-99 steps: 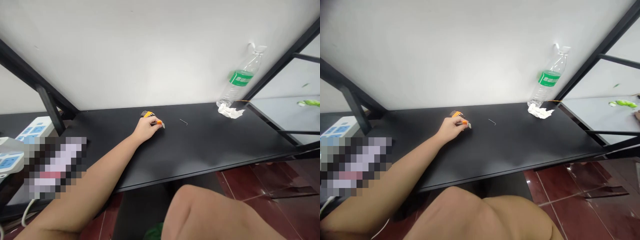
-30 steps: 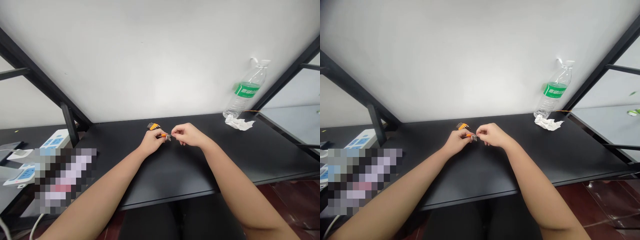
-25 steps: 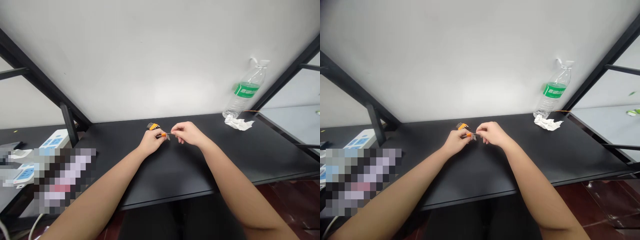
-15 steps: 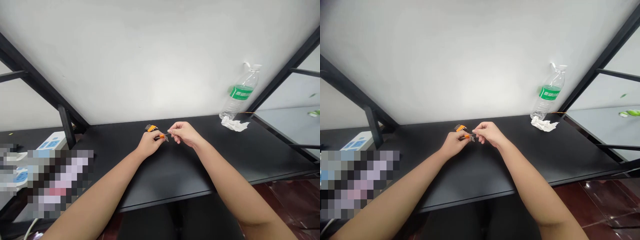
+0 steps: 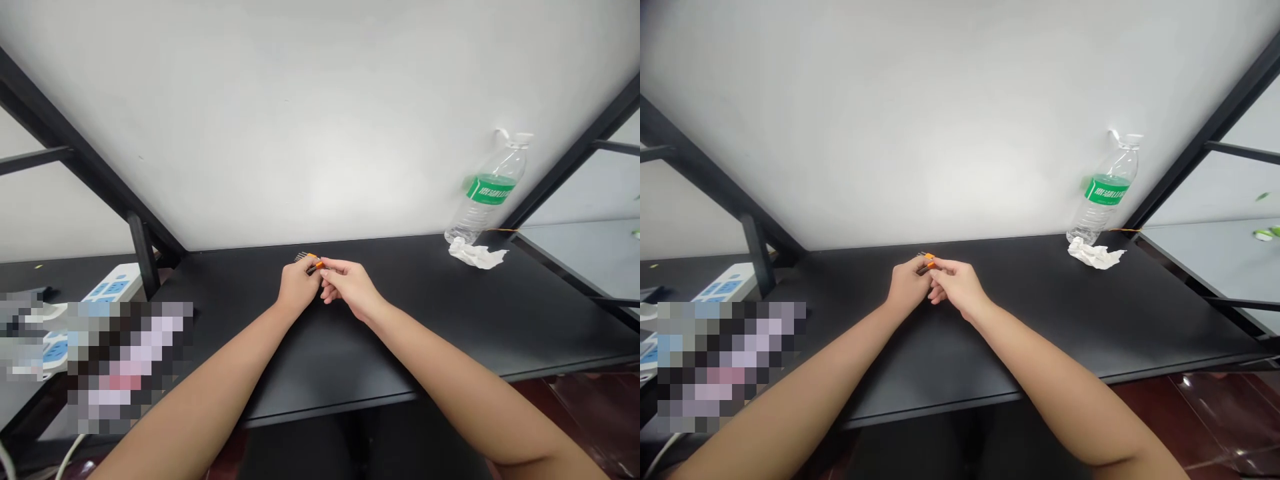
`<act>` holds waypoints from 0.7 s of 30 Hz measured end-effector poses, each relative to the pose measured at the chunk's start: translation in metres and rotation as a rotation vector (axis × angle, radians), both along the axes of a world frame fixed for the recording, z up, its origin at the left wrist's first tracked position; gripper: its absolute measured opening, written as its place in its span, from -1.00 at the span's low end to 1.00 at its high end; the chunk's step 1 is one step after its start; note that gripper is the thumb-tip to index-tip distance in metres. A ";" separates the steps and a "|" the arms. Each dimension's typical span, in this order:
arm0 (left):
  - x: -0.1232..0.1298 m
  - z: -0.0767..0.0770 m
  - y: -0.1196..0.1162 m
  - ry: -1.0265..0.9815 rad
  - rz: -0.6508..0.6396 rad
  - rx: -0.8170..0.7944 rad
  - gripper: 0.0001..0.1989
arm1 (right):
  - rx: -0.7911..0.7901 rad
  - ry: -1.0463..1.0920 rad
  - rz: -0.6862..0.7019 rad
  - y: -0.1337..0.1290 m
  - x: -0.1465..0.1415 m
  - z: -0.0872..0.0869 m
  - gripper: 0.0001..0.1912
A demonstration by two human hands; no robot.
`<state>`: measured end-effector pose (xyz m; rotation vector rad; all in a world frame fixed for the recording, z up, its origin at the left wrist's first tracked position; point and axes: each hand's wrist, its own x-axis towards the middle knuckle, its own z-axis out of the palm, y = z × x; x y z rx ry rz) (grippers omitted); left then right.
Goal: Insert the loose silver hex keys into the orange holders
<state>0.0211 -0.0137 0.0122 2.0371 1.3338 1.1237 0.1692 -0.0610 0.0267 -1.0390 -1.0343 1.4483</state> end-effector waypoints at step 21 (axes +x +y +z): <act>-0.006 -0.002 0.002 -0.056 -0.141 -0.245 -0.88 | 0.207 -0.641 0.192 0.017 0.039 -0.014 -0.83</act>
